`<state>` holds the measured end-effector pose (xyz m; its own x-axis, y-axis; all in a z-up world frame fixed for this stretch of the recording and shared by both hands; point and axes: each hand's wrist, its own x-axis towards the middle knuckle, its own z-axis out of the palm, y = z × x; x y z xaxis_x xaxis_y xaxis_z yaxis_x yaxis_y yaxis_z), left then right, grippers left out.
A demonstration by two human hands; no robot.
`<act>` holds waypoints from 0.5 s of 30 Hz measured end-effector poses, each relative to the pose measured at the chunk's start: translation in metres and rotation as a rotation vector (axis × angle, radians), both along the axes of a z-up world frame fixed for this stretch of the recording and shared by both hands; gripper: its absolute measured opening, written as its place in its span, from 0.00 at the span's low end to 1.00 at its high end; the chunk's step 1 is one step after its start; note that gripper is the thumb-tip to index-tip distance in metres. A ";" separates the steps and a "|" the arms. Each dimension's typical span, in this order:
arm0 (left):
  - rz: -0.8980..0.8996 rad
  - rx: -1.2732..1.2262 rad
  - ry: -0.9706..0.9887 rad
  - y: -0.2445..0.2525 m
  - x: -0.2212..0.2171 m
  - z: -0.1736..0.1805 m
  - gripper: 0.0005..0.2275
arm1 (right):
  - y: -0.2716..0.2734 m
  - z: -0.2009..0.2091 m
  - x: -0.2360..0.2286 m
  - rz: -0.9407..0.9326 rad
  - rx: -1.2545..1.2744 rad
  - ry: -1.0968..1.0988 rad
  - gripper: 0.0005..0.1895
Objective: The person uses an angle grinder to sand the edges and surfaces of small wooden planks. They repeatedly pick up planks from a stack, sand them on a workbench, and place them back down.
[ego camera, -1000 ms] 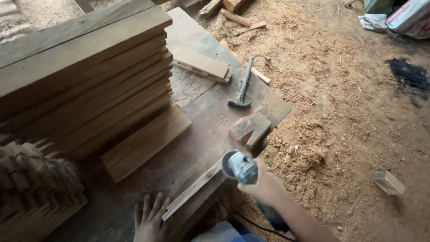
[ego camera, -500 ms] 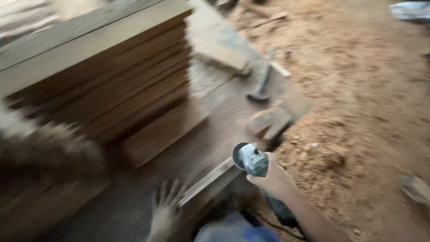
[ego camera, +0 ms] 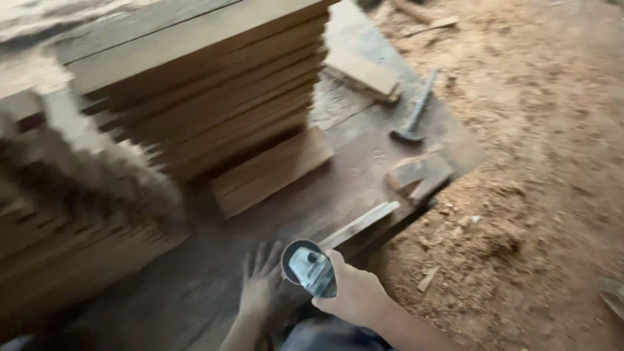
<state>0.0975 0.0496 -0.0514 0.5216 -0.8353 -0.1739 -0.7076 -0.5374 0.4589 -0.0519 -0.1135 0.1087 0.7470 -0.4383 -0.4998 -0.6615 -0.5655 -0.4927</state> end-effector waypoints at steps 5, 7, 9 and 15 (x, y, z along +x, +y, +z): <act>-0.016 -0.143 -0.111 -0.001 -0.004 -0.020 0.31 | -0.053 0.006 -0.023 -0.178 -0.064 0.137 0.47; -0.036 -0.141 -0.134 0.002 -0.001 -0.023 0.29 | -0.081 0.011 -0.031 -0.329 -0.057 0.176 0.50; -0.036 -0.145 -0.133 0.007 -0.002 -0.021 0.29 | -0.109 0.012 -0.039 -0.475 -0.022 0.244 0.51; 0.044 -0.048 -0.047 -0.006 -0.004 -0.014 0.31 | -0.152 0.011 -0.079 -0.644 -0.077 -0.012 0.49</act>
<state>0.0932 0.0439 -0.0654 0.5648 -0.8180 -0.1091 -0.7048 -0.5469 0.4518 -0.1311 -0.2650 0.1194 0.3283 -0.8344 -0.4427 -0.8746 -0.0916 -0.4760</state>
